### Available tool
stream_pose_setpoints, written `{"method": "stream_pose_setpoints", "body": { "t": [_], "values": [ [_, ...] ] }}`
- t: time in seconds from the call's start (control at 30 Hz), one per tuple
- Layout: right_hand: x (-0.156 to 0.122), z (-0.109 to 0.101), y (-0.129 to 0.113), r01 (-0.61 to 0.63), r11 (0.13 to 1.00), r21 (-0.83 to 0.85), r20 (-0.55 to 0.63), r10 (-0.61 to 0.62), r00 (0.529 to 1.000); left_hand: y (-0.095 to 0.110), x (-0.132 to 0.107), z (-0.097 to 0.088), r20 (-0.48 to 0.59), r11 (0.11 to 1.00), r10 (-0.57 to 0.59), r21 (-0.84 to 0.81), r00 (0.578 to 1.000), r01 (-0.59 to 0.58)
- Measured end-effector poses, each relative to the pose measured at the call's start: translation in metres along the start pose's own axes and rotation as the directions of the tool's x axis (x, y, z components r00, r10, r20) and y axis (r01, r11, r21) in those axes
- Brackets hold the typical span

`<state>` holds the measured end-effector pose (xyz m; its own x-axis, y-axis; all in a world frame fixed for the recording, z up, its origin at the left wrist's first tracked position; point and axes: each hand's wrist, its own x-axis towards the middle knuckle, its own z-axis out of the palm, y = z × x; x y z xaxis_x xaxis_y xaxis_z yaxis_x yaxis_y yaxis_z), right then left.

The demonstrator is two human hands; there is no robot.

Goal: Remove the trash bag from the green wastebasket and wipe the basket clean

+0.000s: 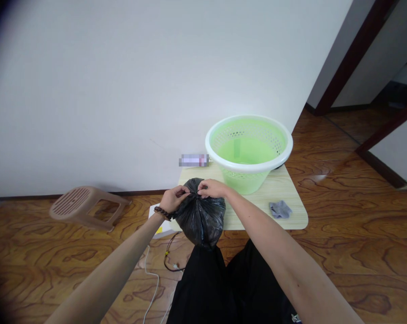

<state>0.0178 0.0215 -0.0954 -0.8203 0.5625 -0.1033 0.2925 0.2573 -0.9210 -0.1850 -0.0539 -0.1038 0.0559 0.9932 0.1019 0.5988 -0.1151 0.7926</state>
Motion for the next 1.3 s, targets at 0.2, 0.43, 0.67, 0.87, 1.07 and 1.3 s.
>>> {"method": "stream_pose_setpoints", "body": {
  "t": [0.2, 0.43, 0.67, 0.87, 1.07, 1.3],
  "values": [
    [0.002, 0.002, -0.025, 0.029, 0.798, -0.601, -0.177, -0.169, 0.97, 0.003, -0.001, -0.002, -0.011, 0.997, -0.042, -0.066, 0.999, 0.041],
    [-0.004, 0.02, -0.022, -0.185, 0.832, -0.523, -0.371, -0.027, 0.928, 0.006, 0.004, -0.002, 0.072, 0.967, -0.134, -0.209, 0.988, 0.147],
    [-0.01, 0.014, -0.033, -0.104, 0.562, -0.821, -0.236, -0.169, 0.957, -0.005, 0.007, -0.006, 0.008, 0.981, -0.124, -0.148, 0.992, 0.124],
    [-0.016, 0.018, -0.017, -0.006, 0.908, -0.418, -0.351, -0.155, 0.923, -0.006, 0.007, -0.007, 0.038, 0.952, -0.122, -0.278, 0.992, 0.128],
    [-0.017, 0.049, 0.0, 0.034, 0.93, 0.367, -0.418, 0.132, 0.899, -0.007, 0.006, -0.007, 0.079, 0.944, -0.199, -0.251, 0.977, 0.213],
    [-0.022, 0.057, 0.008, 0.032, 0.91, 0.412, -0.45, 0.173, 0.876, -0.019, 0.008, -0.007, -0.02, 0.982, -0.187, -0.033, 0.982, 0.186]
  ]
}}
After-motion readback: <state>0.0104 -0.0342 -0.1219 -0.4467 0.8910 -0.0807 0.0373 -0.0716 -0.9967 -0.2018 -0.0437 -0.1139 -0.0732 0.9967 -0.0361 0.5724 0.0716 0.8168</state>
